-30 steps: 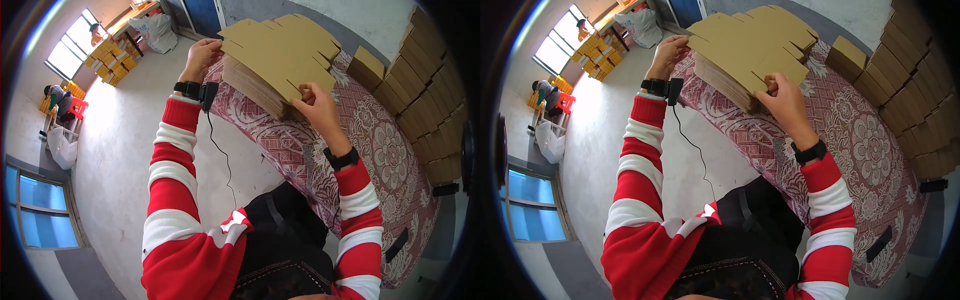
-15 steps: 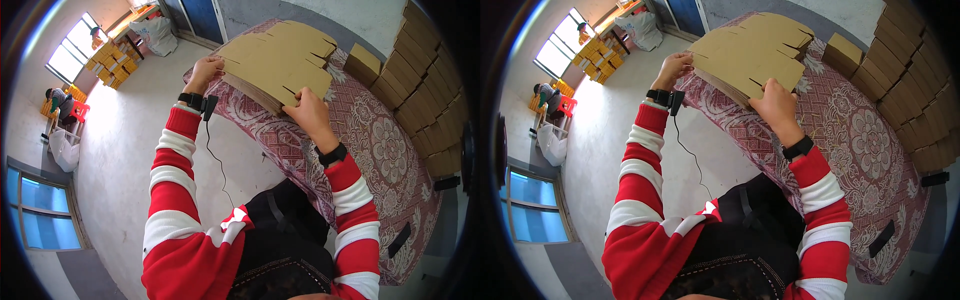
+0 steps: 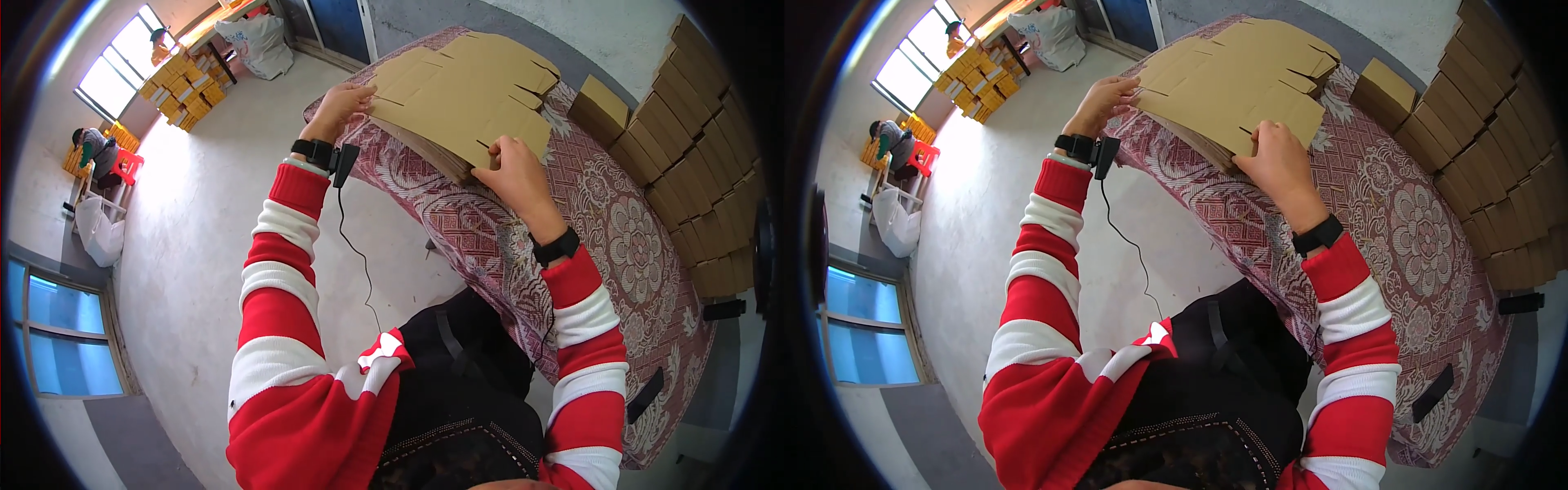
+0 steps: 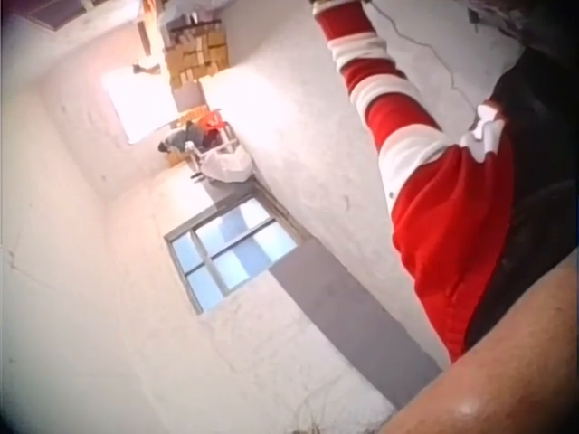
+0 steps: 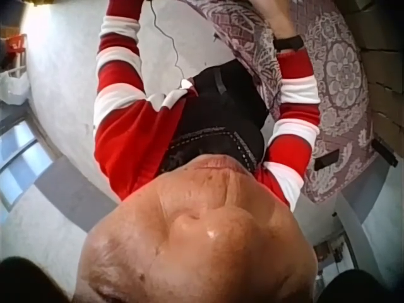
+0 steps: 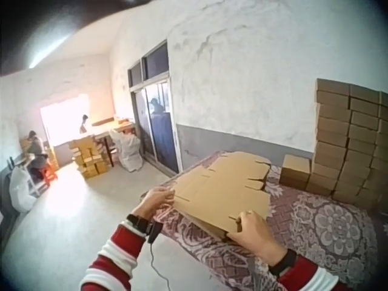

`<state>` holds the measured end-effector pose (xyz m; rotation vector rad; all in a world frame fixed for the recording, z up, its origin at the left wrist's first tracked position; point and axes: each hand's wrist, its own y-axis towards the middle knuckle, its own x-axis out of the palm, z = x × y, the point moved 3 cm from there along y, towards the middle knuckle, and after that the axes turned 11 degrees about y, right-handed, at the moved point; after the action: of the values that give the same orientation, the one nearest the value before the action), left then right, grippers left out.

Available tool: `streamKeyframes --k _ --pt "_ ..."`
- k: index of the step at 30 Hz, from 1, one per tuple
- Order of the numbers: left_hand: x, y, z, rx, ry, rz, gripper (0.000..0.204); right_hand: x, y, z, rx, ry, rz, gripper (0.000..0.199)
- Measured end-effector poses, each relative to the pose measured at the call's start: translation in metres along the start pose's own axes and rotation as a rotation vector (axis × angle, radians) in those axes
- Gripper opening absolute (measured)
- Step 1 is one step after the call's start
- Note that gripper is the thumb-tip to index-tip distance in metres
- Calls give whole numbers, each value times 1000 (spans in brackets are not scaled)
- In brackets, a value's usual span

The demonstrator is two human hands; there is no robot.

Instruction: The person picks up a flat cardboard piece from a stack and folds it by hand into a box before placing it onto a separate stack, repeating the process for a second box.

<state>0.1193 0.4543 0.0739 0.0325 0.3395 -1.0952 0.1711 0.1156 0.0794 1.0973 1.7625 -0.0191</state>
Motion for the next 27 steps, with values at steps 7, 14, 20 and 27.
streamKeyframes --k 7,14,20,27 --pt "-7 3 -15 19 -18 -87 26 -8 21 -11 202 -38 -278 44" --pt "-5 -12 -12 9 -110 -32 28 -24 52 5 246 259 -561 40" --pt "-5 -22 -10 -18 -235 80 38 -54 77 -4 228 261 -604 42" --pt "58 -46 42 -7 -434 -222 42 -85 69 -7 269 288 -517 47"
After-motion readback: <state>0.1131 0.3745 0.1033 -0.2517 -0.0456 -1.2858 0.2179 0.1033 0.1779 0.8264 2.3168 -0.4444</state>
